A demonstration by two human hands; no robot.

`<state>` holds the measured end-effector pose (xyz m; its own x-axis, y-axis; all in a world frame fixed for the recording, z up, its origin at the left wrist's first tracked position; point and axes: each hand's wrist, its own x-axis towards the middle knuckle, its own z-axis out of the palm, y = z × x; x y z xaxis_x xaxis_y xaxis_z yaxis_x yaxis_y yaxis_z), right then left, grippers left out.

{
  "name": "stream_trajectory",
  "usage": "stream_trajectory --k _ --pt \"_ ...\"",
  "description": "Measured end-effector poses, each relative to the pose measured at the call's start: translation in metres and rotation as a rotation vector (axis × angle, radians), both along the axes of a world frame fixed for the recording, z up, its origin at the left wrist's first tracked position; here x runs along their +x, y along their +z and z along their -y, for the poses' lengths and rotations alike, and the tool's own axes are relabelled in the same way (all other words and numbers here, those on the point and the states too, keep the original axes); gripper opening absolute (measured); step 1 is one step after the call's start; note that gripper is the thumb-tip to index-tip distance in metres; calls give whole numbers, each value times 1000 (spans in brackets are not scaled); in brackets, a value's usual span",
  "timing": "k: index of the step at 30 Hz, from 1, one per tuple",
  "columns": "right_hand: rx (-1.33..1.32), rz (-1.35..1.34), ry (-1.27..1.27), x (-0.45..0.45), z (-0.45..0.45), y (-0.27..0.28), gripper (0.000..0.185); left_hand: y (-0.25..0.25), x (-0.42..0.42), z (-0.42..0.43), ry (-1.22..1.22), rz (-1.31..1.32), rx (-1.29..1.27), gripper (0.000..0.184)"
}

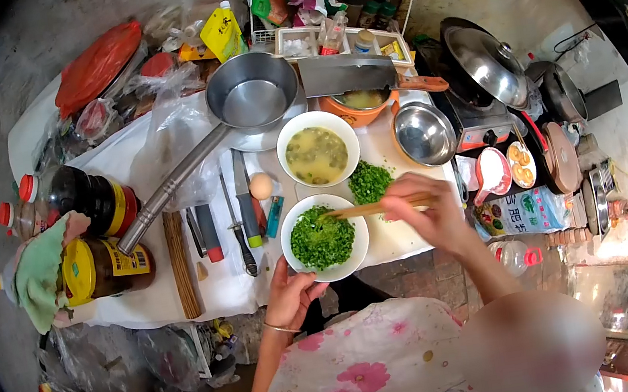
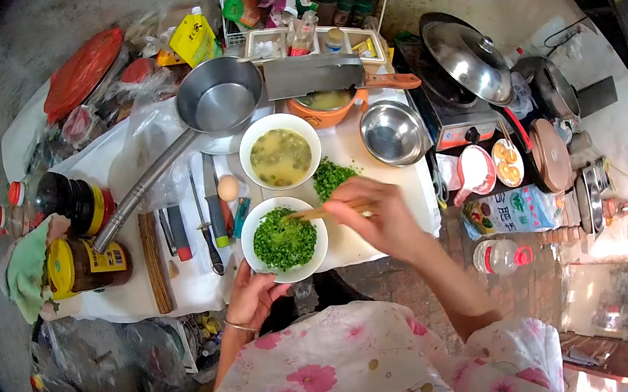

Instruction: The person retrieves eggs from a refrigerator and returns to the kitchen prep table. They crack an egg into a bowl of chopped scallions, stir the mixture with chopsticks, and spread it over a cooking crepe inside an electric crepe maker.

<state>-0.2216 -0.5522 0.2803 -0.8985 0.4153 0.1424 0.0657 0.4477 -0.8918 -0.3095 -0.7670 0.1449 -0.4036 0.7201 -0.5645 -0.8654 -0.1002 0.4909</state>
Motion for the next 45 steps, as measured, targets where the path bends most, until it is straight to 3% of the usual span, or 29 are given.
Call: stream_trajectory --k 2,8,12,15,18,22,28,29,30,34,36,40,42,45 --pt "84 -30 161 -7 8 -17 7 3 1 -2 13 -18 -8 61" --pt "117 9 359 16 33 12 11 8 -1 6 24 -101 -49 65" --pt "237 -68 212 22 22 22 10 15 -7 17 8 -147 -43 66" --pt "51 -10 -72 26 31 35 5 22 -12 23 -13 -202 -4 66" --pt "203 -138 101 19 57 23 6 26 -14 27 -41 -220 47 65" --pt "219 -89 110 44 89 46 11 32 -14 33 -66 -194 111 62" --pt "311 -109 -164 80 83 44 5 31 -8 33 -211 -144 163 61" --pt "173 -26 -198 89 84 47 6 36 -4 32 -213 -177 150 59" --pt "34 50 -230 98 85 49 7 39 1 29 -229 -186 157 59" --pt "78 -139 -102 103 75 37 8 44 34 15 -301 -279 88 57" --pt "-7 -71 -246 127 60 49 9 45 51 7 -338 -297 73 57" --pt "-91 -26 -196 194 55 34 8 48 88 -21 -360 -364 87 55" --pt "18 -119 -170 217 37 27 9 44 123 -43 -373 -370 90 56" --pt "194 -107 -336 280 -7 31 8 37 176 -70 -355 -494 110 58"
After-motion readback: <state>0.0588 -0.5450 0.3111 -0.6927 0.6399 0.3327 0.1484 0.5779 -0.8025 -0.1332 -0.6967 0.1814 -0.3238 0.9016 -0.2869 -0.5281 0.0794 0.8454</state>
